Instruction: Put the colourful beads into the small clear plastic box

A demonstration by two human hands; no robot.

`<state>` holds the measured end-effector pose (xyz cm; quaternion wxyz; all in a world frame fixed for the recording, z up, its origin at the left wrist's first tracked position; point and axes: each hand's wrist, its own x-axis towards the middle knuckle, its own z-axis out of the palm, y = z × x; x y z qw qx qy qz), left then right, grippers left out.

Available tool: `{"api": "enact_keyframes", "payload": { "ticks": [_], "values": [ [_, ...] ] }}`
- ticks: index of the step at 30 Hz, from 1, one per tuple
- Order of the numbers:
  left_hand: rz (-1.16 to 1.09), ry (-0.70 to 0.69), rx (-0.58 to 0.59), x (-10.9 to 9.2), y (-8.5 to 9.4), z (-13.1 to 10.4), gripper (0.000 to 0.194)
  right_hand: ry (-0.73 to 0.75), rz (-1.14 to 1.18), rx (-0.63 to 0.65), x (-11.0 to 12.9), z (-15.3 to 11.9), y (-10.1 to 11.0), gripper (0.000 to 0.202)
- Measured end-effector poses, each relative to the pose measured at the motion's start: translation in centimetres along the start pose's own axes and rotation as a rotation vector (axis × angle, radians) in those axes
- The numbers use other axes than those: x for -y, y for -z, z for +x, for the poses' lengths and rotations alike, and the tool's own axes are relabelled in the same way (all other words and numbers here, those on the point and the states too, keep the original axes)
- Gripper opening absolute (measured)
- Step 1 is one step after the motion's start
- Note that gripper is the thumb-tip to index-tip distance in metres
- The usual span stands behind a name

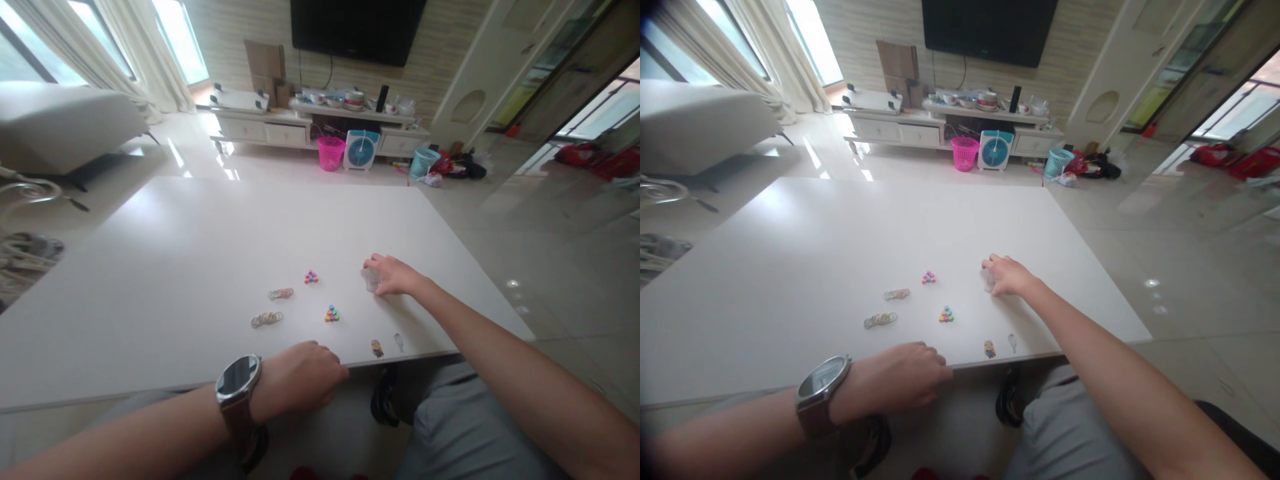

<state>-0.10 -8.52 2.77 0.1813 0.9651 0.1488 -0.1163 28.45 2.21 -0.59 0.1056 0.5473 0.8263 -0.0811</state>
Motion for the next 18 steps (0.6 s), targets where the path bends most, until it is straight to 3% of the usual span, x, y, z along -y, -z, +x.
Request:
{"api": "enact_keyframes", "payload": {
  "ticks": [8, 18],
  "values": [
    [0.007, 0.004, -0.011, -0.2, 0.2, -0.1, 0.01, 0.032, 0.006, 0.013, 0.6, 0.1, 0.3, 0.06],
    [0.004, -0.009, -0.039, 0.0, -0.3, -0.1, 0.01, 0.148, 0.059, 0.024, 3.7, 0.0, 0.6, 0.064]
  ]
}}
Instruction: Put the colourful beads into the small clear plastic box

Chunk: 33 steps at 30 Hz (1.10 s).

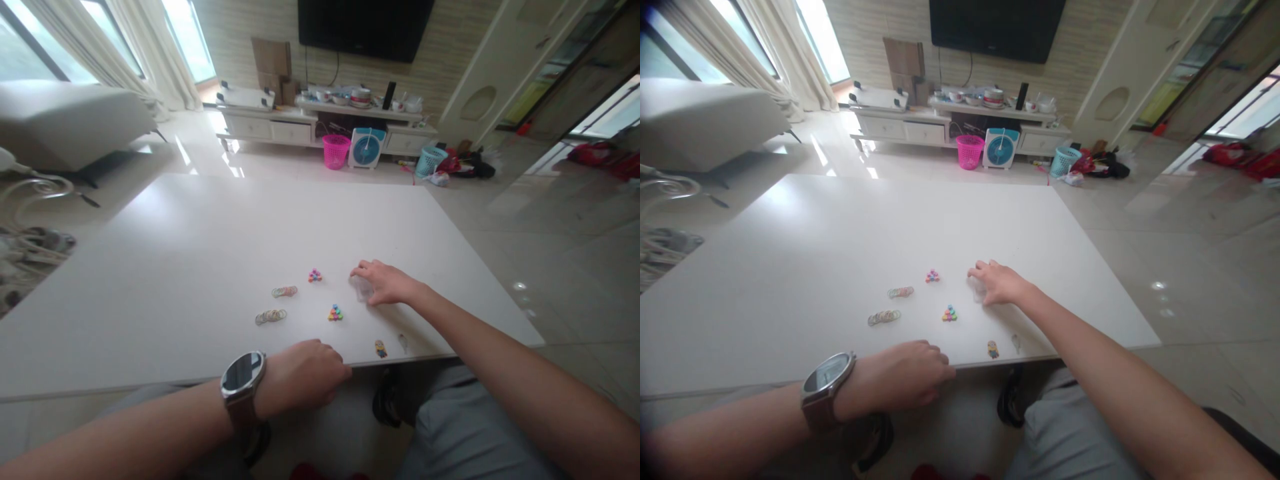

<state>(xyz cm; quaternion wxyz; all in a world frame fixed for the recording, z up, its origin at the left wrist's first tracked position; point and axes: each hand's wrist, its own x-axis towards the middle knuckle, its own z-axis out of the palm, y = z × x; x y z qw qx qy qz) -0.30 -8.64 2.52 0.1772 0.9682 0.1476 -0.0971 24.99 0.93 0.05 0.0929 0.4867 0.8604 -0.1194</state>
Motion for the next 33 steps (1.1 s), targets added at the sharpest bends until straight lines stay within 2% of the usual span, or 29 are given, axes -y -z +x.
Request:
{"api": "enact_keyframes", "payload": {
  "ticks": [6, 14, 33],
  "values": [
    [0.003, 0.003, 0.01, -0.05, 0.03, 0.13, 0.01, 0.022, -0.005, 0.014, 1.02, 0.05, 0.19, 0.063],
    [0.01, 0.013, 0.034, -0.12, 0.2, 0.24, 0.01, 0.033, 0.036, 0.014, 0.95, -0.04, 0.24, 0.071],
    [0.031, 0.006, 0.031, -0.04, 0.02, 0.23, 0.01, 0.054, 0.041, 0.021, 1.02, -0.03, 0.15, 0.065]
  ]
}}
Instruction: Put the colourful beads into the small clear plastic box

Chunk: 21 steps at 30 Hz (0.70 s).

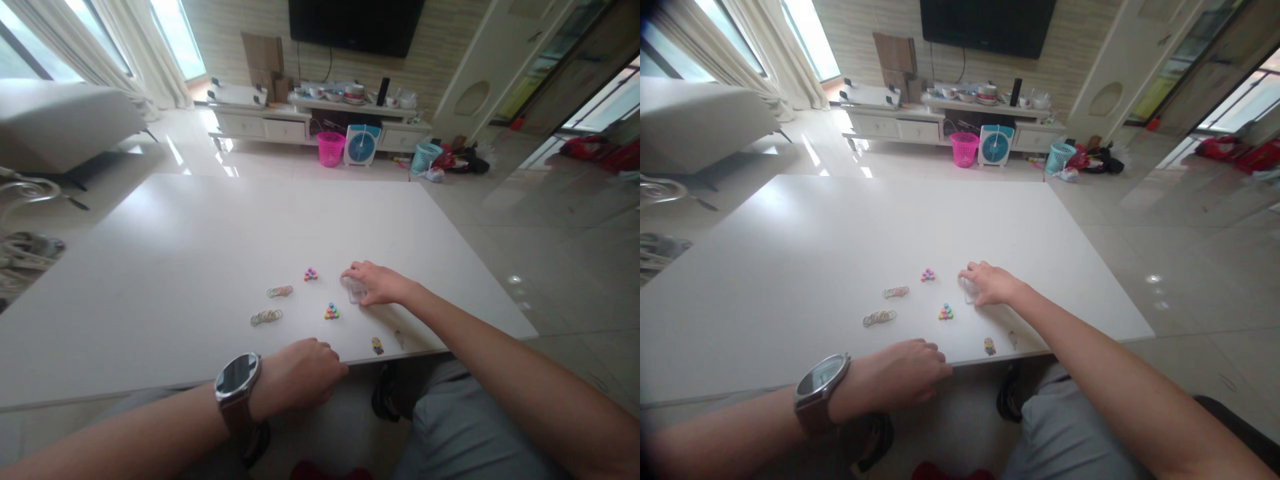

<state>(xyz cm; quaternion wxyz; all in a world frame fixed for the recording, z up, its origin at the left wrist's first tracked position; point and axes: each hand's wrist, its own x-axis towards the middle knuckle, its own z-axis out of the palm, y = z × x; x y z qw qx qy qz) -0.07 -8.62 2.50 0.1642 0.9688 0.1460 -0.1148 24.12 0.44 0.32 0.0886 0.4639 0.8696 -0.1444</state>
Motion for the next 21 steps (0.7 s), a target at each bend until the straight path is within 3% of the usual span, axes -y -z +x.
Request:
{"api": "enact_keyframes", "payload": {
  "ticks": [21],
  "values": [
    [-0.019, 0.008, 0.017, 0.0, -0.04, 0.02, 0.011, 0.021, 0.014, -0.003, -0.11, 0.23, -0.47, 0.06]
  ]
}}
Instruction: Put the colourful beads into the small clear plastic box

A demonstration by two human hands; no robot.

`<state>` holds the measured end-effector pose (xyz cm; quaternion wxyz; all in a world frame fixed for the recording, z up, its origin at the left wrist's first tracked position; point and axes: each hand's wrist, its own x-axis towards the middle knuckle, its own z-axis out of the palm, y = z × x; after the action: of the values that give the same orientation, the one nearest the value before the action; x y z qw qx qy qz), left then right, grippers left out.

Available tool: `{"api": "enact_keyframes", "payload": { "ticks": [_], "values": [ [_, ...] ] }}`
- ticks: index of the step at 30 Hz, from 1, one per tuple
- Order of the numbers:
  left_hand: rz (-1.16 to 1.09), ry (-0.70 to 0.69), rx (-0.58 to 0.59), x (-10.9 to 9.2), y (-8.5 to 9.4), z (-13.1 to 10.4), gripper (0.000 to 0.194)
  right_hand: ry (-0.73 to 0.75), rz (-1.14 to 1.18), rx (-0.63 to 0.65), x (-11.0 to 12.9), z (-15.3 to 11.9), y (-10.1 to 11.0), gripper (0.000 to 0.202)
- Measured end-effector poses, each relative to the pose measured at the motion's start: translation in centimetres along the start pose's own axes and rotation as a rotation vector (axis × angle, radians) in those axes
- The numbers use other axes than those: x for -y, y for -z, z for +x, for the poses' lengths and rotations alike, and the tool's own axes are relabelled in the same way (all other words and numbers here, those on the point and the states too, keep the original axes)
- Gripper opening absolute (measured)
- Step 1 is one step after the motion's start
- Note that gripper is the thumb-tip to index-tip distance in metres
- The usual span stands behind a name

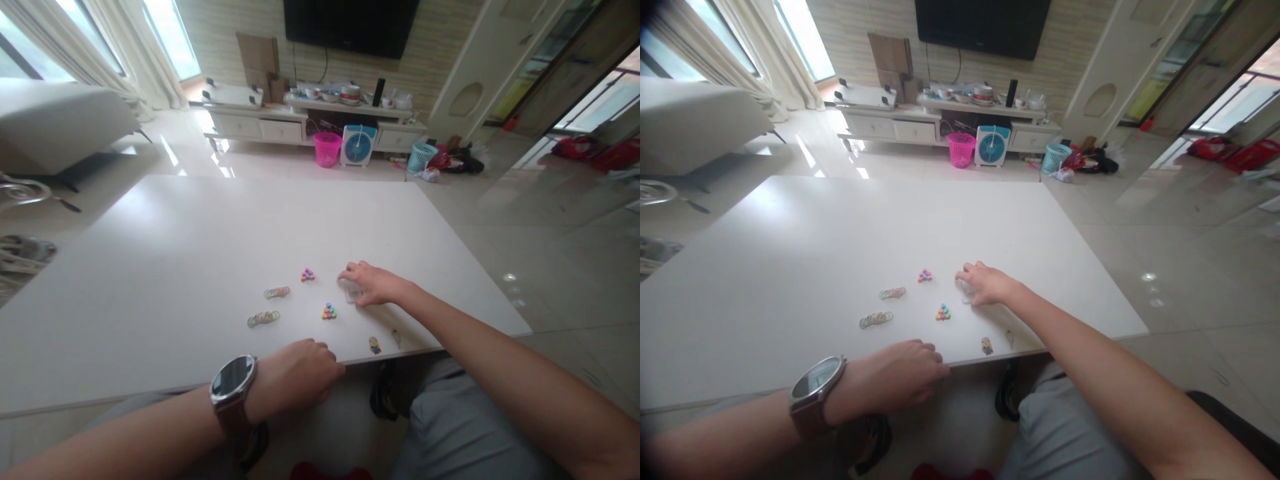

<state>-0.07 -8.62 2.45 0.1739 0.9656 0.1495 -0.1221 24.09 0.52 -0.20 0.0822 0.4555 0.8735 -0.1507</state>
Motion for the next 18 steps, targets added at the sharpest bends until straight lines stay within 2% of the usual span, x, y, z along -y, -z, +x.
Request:
{"api": "enact_keyframes", "payload": {
  "ticks": [9, 18],
  "values": [
    [0.0, 0.001, 0.006, 0.0, 0.0, 0.0, 0.012, 0.026, 0.025, 0.002, 0.0, 0.1, -0.1, 0.052],
    [-0.012, 0.004, -0.003, -0.1, 0.1, 0.0, 0.01, 0.041, 0.028, 0.032, 1.2, -0.2, -0.1, 0.059]
  ]
}}
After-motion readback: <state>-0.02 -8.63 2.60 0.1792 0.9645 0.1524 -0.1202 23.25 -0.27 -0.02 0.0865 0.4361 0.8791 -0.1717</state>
